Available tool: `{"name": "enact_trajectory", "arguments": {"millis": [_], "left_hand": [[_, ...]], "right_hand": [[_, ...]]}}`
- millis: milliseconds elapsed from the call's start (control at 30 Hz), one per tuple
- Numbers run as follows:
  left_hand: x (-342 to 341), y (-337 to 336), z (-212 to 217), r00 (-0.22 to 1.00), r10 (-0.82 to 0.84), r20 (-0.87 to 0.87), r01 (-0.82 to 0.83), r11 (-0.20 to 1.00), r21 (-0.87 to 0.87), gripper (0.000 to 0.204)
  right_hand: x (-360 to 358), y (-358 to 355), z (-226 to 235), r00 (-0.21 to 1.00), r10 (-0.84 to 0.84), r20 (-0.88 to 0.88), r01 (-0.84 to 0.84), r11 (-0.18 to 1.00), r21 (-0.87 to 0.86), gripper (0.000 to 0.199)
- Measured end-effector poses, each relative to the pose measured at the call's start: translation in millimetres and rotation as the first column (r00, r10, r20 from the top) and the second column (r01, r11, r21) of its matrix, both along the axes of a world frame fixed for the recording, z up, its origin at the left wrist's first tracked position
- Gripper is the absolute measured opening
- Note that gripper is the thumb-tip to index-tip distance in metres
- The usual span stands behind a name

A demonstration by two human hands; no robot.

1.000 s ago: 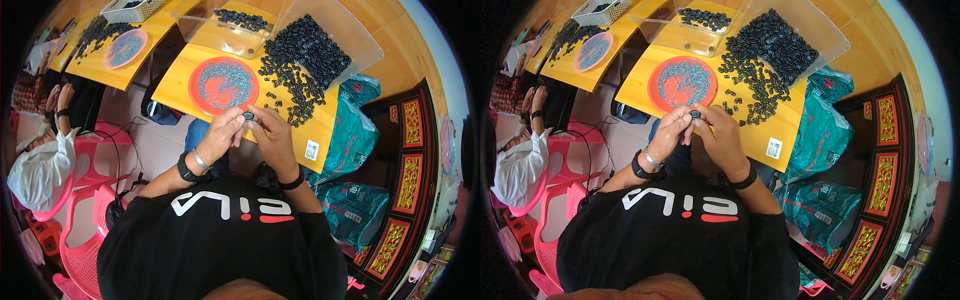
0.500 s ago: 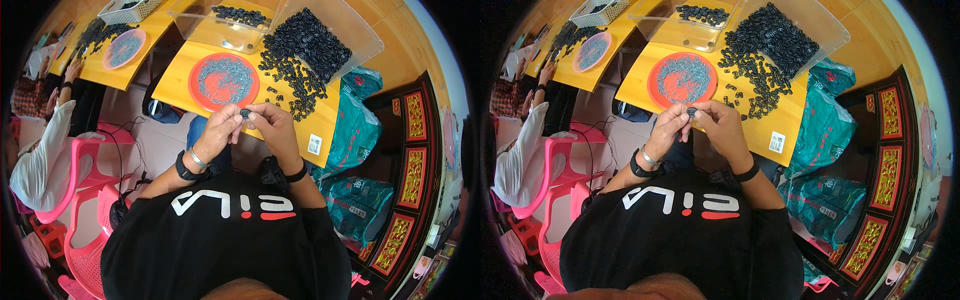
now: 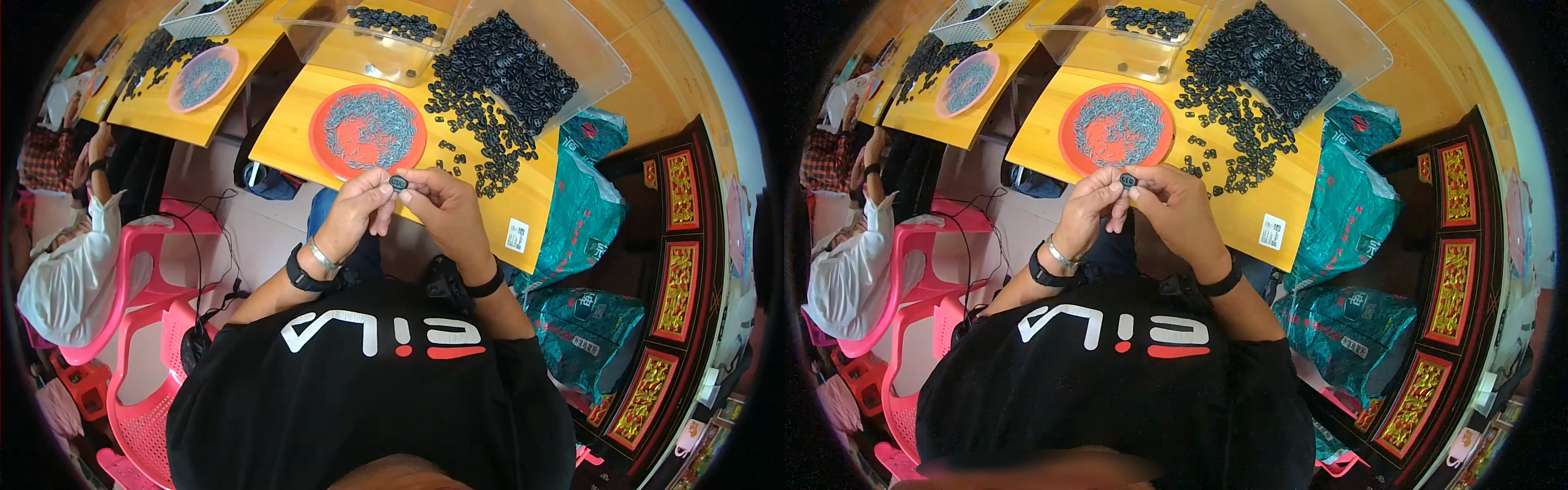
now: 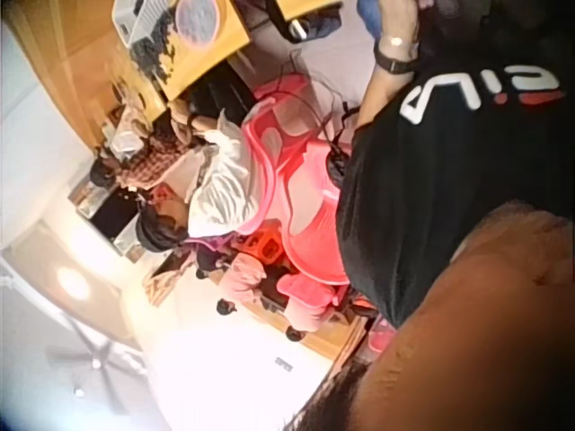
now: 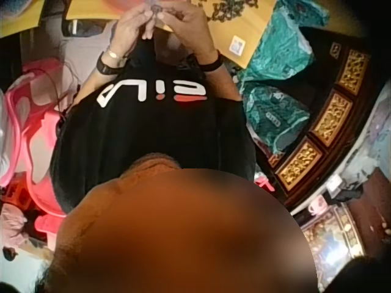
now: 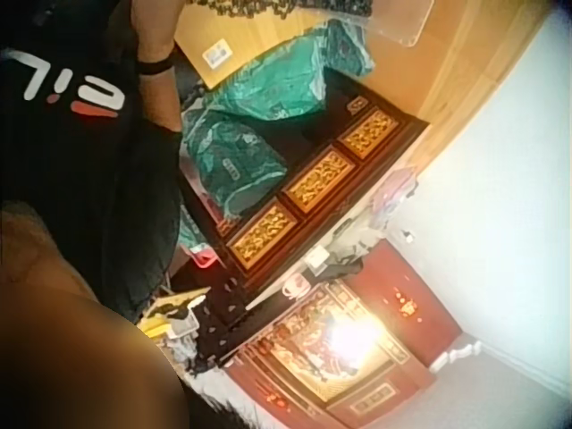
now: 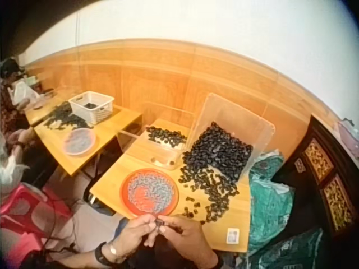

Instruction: Manually assembling small washers onto bolts at a workstation.

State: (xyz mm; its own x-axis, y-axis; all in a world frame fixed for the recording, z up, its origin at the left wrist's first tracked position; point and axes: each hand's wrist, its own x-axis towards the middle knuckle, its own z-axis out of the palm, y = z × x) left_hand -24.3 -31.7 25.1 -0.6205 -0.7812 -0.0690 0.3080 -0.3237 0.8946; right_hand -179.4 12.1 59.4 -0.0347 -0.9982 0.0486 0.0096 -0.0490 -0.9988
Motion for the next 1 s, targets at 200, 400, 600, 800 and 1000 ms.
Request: {"name": "enact_trajectory", "arguments": {"millis": [200,400,600,800,1000], "left_hand": [[-0.3,-1.2,-3.5,0.998,-0.027,-0.052,0.029,0.999,0.031,0.021],[-1.3,-0.1,-3.1,0.999,-0.029,-0.027,0.03,0.999,0.022,0.02],[-0.7,-0.7,-2.8,0.999,-0.045,0.024,0.044,0.999,0.025,0.019],[0.1,-3.3,-6.2,0.994,-0.033,0.109,0.031,0.999,0.016,0.021],[-3.0,0.1,-6.0,0.994,0.088,0.071,-0.095,0.991,0.099,0.019]], "right_hand": [[-0.9,0.5,-2.3,0.982,0.013,-0.186,-0.028,0.997,-0.076,0.028],[-4.0,-1.8,-3.4,0.985,0.013,-0.172,-0.023,0.998,-0.057,0.027],[-5.6,-2.2,-3.6,0.982,0.04,-0.184,-0.045,0.999,-0.022,0.025],[-4.7,-2.8,-13.6,0.977,0.043,-0.207,-0.048,0.999,-0.016,0.027],[7.7,-3.6,-8.8,0.867,-0.134,-0.481,0.005,0.966,-0.26,0.032]]}}
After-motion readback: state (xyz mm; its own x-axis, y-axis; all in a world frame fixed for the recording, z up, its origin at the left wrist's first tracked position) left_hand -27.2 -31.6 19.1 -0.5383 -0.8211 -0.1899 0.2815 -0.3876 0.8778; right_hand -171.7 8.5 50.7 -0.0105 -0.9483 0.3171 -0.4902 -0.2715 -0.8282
